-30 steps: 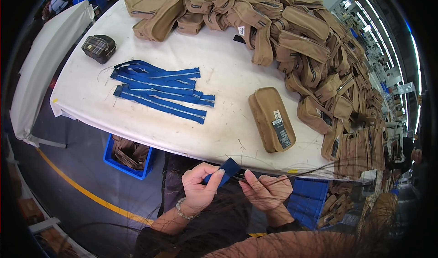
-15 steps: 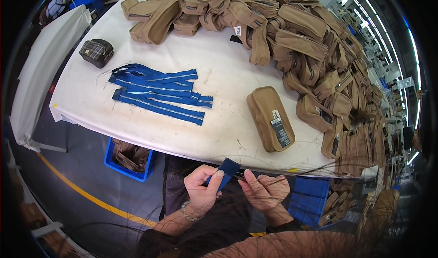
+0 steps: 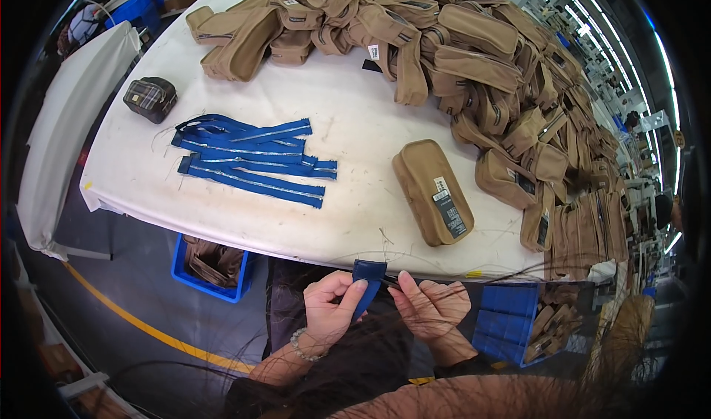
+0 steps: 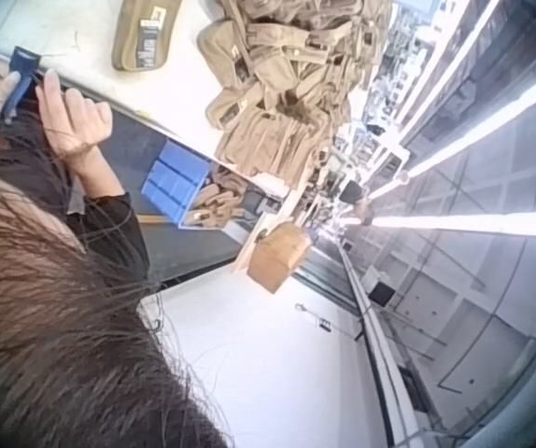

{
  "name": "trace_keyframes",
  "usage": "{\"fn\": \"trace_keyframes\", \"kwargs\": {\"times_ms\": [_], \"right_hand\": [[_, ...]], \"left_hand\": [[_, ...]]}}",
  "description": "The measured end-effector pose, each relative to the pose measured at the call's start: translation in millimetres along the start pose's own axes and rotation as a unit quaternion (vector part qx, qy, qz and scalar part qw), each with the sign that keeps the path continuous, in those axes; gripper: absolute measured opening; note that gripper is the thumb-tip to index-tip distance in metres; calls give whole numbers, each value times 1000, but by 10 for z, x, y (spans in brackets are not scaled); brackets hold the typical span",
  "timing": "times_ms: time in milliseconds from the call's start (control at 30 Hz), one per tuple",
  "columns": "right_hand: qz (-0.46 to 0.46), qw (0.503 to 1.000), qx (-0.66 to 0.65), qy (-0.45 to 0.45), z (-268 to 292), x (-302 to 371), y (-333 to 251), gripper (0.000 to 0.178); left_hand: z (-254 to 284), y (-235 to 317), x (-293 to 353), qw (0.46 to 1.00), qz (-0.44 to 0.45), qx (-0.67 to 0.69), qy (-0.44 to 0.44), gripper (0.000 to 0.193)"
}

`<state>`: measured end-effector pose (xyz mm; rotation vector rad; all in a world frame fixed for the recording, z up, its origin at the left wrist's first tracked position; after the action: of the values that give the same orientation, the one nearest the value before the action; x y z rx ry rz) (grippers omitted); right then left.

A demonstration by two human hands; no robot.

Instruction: Trimming and assembling zipper components using pliers in a leather goods factory.

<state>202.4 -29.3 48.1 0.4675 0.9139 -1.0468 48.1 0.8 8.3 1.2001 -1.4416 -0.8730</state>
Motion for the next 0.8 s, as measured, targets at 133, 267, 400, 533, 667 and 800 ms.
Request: {"fn": "trace_keyframes", "kwargs": {"times_ms": [133, 267, 400, 533, 667, 800], "right_hand": [[-66, 996, -18, -50, -33, 192, 56, 35], [-1, 1000, 7, -9, -25, 244, 58, 31], [49, 999, 15, 12, -12, 42, 29, 27], [67, 997, 30, -2, -18, -8, 24, 25], [69, 997, 26, -1, -49, -12, 17, 25], [63, 998, 25, 2, -44, -12, 21, 23]], "left_hand": [[18, -6, -1, 998, -53, -21, -15, 20], [23, 56, 18, 998, -54, -1, -9, 14], [31, 75, 7, 1000, -29, 5, -9, 14], [31, 73, -2, 1000, -21, 5, -23, 13], [45, 33, -1, 998, 28, 46, -17, 11], [40, 29, -1, 997, 46, 49, -30, 9]]}}
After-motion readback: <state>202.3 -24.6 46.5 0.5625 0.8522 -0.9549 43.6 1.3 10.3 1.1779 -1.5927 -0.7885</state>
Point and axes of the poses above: each hand's wrist, its own x-axis away from the middle knuckle, its own z-axis out of the back of the hand, y = z × x, the point moved 3 cm from there along -x, towards the middle knuckle, and after that the axes turned 12 degrees about y, right-handed, at the moved point
